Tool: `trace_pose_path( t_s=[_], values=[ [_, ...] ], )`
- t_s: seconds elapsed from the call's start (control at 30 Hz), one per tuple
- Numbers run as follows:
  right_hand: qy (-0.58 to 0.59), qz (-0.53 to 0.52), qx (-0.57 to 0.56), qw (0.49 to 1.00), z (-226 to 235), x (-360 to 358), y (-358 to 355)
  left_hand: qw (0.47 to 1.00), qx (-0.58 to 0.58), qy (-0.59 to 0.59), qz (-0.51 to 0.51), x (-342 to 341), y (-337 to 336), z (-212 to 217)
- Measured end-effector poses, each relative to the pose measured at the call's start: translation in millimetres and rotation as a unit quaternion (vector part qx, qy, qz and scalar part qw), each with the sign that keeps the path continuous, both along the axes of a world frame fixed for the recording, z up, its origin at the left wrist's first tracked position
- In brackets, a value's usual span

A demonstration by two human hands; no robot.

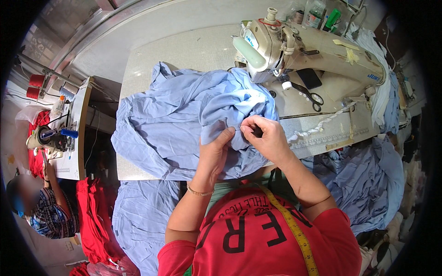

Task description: The person uses a thread cutter to trim loose threads from the seams of a blue garment while seated at a sewing machine. They handle the garment by hand, turning and pulling the fabric to reach different areas.

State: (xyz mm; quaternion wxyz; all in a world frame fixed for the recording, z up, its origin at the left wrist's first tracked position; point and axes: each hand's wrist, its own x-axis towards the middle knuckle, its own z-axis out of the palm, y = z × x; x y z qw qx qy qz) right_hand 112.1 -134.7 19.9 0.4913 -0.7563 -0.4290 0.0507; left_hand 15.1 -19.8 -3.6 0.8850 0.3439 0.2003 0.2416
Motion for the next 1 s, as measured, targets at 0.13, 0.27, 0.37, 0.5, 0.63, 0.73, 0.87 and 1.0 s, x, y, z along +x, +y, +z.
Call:
trace_pose_path(
  t_s=[0.13, 0.27, 0.37, 0.5, 0.63, 0.73, 0.87, 1.0],
  values=[
    [0.0, -0.01, -0.006, 1.0, 0, -1, 1, 1.0, 0.011, -0.004, 0.018, 1, -3, 1],
    [-0.031, -0.024, -0.028, 0.999, 1, -1, 4, 0.985, 0.16, 0.052, 0.041, -2, -3, -11],
    [-0.026, -0.035, -0.027, 0.999, 0, -2, 8, 0.962, 0.252, 0.094, 0.049, -4, -5, -12],
    [0.017, -0.039, 0.026, 0.999, -10, -2, 13, 0.978, 0.192, 0.065, 0.037, -1, -3, -20],
    [0.195, -0.017, 0.076, 0.978, -13, 7, 0, 0.999, -0.029, -0.019, 0.018, 2, -3, -3],
    [0.257, 0.012, 0.098, 0.961, -6, 15, -13, 0.998, -0.06, -0.016, 0.012, 1, -2, -2],
    [-0.031, -0.138, -0.103, 0.985, 8, 32, -33, 0.996, -0.089, -0.013, 0.005, -1, 0, -5],
    [-0.271, -0.295, -0.184, 0.898, 9, 45, -41, 0.996, -0.082, -0.02, -0.013, 0, -1, -7]
  ],
)
